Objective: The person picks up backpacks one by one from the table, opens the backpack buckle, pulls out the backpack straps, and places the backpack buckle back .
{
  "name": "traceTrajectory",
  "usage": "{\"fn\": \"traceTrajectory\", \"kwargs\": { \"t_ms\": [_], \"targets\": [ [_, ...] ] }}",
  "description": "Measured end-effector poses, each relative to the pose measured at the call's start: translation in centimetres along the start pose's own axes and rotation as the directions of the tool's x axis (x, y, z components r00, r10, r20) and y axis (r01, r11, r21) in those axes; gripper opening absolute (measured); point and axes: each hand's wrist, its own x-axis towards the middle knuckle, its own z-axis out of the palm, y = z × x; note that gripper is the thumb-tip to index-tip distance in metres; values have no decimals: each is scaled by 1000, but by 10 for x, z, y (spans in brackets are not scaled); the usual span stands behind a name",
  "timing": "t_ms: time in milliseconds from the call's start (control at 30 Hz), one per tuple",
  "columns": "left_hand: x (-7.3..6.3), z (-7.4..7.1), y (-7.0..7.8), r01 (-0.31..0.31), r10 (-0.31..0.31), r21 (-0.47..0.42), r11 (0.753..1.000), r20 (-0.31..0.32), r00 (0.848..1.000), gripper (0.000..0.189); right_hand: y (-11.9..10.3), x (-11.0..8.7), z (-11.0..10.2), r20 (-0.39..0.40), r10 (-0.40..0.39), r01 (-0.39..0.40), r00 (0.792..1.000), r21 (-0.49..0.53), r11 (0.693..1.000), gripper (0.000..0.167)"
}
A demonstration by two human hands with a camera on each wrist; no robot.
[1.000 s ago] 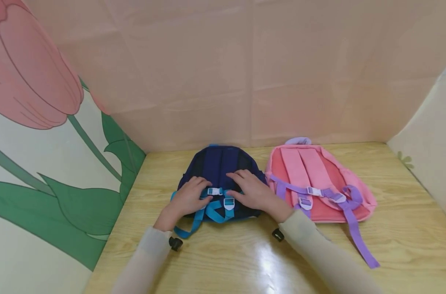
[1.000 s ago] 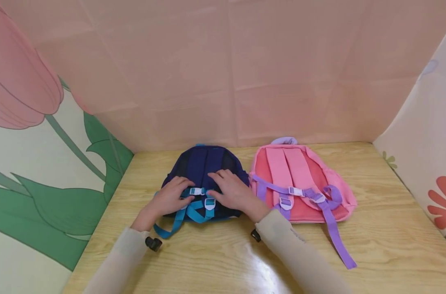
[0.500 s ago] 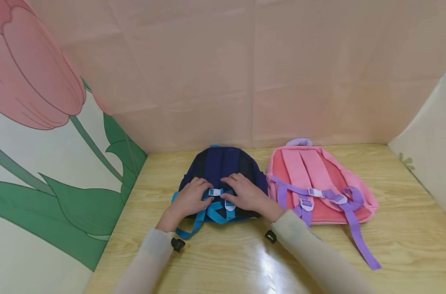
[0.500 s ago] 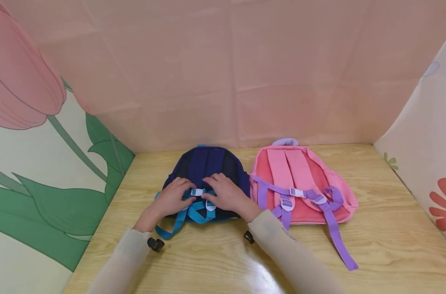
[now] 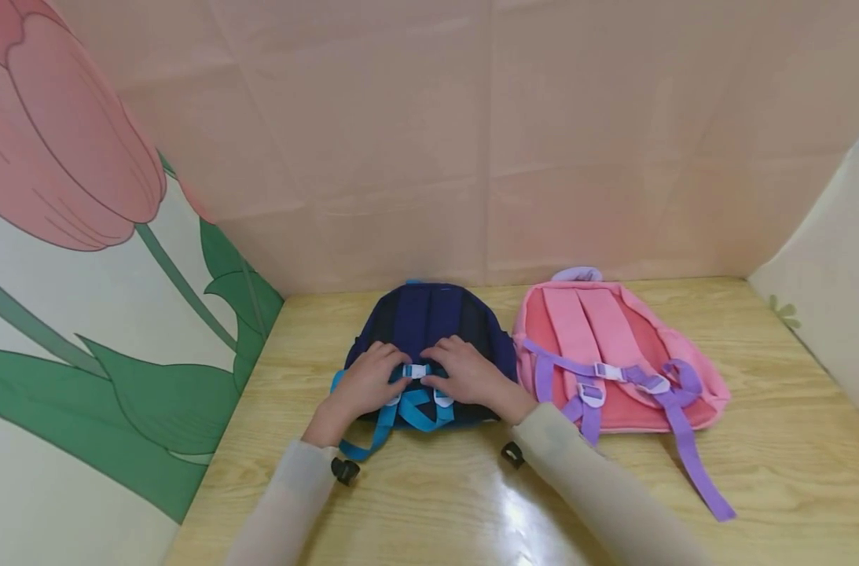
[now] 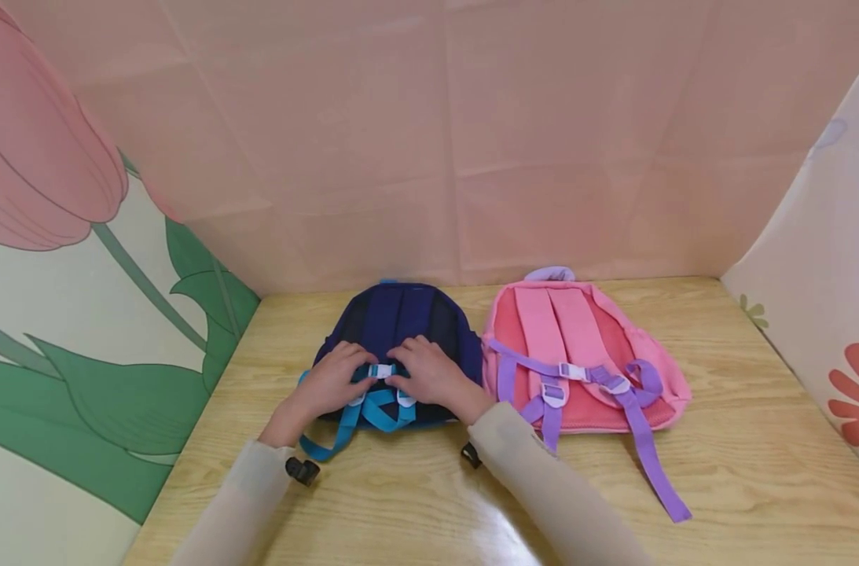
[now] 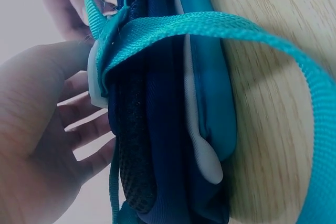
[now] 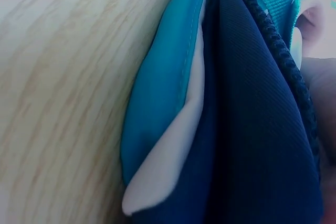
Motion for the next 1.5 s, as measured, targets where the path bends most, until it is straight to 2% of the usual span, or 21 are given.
{"fn": "traceTrajectory", "kwargs": {
  "t_ms": [300, 533, 767, 1000, 1333, 1500],
  "targets": [
    [-1, 3, -4, 17, -18, -61, 998, -7, 1000, 25, -3, 4, 1, 5, 39, -39, 999, 16, 999, 33],
    [-1, 6, -7, 28, -31, -114, 993, -25, 999, 25, -2, 5, 4, -31, 35, -34, 999, 46, 998, 25],
    [0, 3, -5, 25, -31, -190, 981, -32, 999, 27, -4, 4, 2, -99, 14, -4, 995, 92, 996, 23],
    [-4, 4, -7, 31, -45, -264, 964, -46, 998, 26, -6, 4, 5, -106, 19, -10, 994, 88, 996, 24],
    [-6, 7, -11, -15, -5, -284, 959, -69, 998, 26, -7, 4, 8, -113, 9, 0, 994, 81, 997, 23],
    [-5, 7, -10, 20, -35, -293, 956, -45, 998, 26, -7, 3, 9, -104, 30, -22, 994, 81, 997, 25]
  ]
}}
